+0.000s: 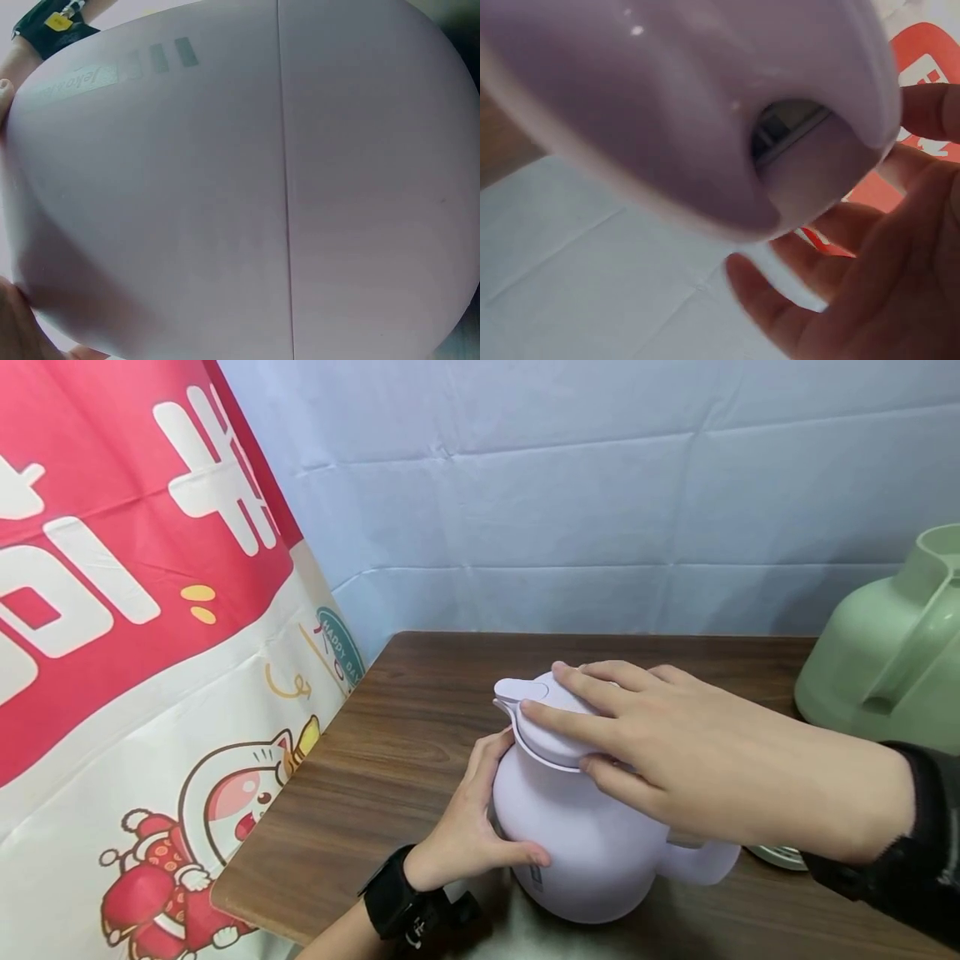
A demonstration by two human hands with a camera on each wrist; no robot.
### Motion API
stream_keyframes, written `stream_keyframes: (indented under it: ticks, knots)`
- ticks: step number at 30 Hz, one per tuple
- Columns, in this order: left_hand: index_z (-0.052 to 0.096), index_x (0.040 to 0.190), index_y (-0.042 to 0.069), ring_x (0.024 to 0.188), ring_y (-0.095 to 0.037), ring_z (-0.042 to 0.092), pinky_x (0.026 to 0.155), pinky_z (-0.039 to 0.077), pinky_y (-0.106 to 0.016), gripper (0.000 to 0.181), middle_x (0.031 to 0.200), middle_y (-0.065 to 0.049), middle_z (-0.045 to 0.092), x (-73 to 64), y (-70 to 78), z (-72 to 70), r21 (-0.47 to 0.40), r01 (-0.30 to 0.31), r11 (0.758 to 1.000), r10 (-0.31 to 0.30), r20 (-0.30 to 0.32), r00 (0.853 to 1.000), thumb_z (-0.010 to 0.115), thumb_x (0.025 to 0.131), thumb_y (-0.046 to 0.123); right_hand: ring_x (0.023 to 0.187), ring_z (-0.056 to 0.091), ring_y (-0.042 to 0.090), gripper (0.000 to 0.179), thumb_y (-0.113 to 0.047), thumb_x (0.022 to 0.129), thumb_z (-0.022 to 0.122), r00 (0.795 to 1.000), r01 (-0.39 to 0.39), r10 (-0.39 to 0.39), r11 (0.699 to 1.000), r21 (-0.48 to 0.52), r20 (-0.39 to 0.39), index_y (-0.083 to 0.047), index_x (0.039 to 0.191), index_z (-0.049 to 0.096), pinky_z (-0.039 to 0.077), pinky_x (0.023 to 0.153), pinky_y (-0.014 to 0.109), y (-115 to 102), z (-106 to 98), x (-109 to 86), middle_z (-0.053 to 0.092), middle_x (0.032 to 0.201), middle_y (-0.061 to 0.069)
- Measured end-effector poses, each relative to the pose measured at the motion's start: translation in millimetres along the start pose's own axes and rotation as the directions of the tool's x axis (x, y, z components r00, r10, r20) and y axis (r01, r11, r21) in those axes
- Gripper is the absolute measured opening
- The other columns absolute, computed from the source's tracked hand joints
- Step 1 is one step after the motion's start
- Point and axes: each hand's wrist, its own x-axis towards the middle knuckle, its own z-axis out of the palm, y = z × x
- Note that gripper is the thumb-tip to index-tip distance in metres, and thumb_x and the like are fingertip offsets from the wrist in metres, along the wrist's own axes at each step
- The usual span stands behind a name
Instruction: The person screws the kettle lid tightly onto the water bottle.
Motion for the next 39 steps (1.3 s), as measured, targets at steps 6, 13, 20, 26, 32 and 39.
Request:
stream_keyframes:
  ticks: [6,13,20,26,32,39]
  knots:
    - [0.017,0.150,0.032,0.126,-0.011,0.032,0.097,0.039,-0.033,0.127,0.143,0.007,0.027,-1.3,-0.8,0.2,-0.003,0.007,1.000,-0.007,-0.006,1.000,0.095,0.051,0.030,0.125,0.041,0.020,0.062,-0.038,0.091,0.061,0.999,-0.031,0.031,0.999,0.015,-0.019,-0.048,0.144,0.032,0.035,0.091,0.045,0.1,2.4,3.1,0.042,0.143,-0.001]
    - [0.017,0.150,0.033,0.126,-0.011,0.033,0.096,0.040,-0.033,0.125,0.143,0.007,0.027,-3.3,-0.8,0.7,-0.014,0.023,1.000,-0.023,-0.003,1.000,0.094,0.052,0.030,0.106,0.046,0.018,0.058,-0.049,0.085,0.062,0.990,-0.016,0.007,0.998,-0.062,-0.140,-0.035,0.139,0.049,0.034,0.085,0.042,0.3,5.9,9.9,0.051,0.120,-0.004]
    - [0.015,0.150,0.032,0.127,-0.011,0.032,0.098,0.038,-0.034,0.126,0.144,0.006,0.025,-2.4,-0.9,0.8,-0.002,0.016,1.000,-0.015,0.010,1.000,0.094,0.052,0.030,0.132,0.034,0.021,0.063,-0.045,0.092,0.058,0.987,-0.139,0.124,0.978,0.155,0.105,-0.046,0.146,0.027,0.034,0.096,0.048,5.3,-3.8,5.4,0.031,0.149,-0.007]
    - [0.015,0.150,0.034,0.127,-0.010,0.032,0.097,0.038,-0.034,0.126,0.144,0.007,0.025,-2.9,0.0,0.4,0.001,0.036,0.999,-0.036,0.022,0.999,0.094,0.052,0.029,0.107,0.048,0.009,0.060,-0.054,0.083,0.066,0.993,-0.115,0.118,0.990,0.084,-0.030,-0.038,0.138,0.049,0.039,0.086,0.037,8.8,-2.2,9.9,0.049,0.126,-0.012]
    - [0.015,0.150,0.035,0.127,-0.010,0.031,0.098,0.038,-0.035,0.126,0.143,0.007,0.025,-2.5,0.8,0.1,0.006,0.041,0.999,-0.041,0.025,0.999,0.094,0.052,0.029,0.103,0.047,0.007,0.059,-0.051,0.078,0.072,0.995,-0.082,0.089,0.989,0.123,-0.052,-0.034,0.132,0.054,0.037,0.086,0.038,17.7,-1.6,12.9,0.047,0.122,-0.017]
    - [0.016,0.150,0.033,0.128,-0.011,0.031,0.100,0.037,-0.035,0.127,0.144,0.006,0.026,-0.6,-0.5,0.3,0.019,0.019,1.000,-0.019,0.011,1.000,0.094,0.050,0.029,0.138,0.028,0.013,0.085,-0.018,0.073,0.076,0.997,0.002,-0.029,0.938,0.346,0.073,-0.038,0.145,0.035,0.018,0.100,0.008,38.9,-6.0,17.6,0.028,0.152,-0.013]
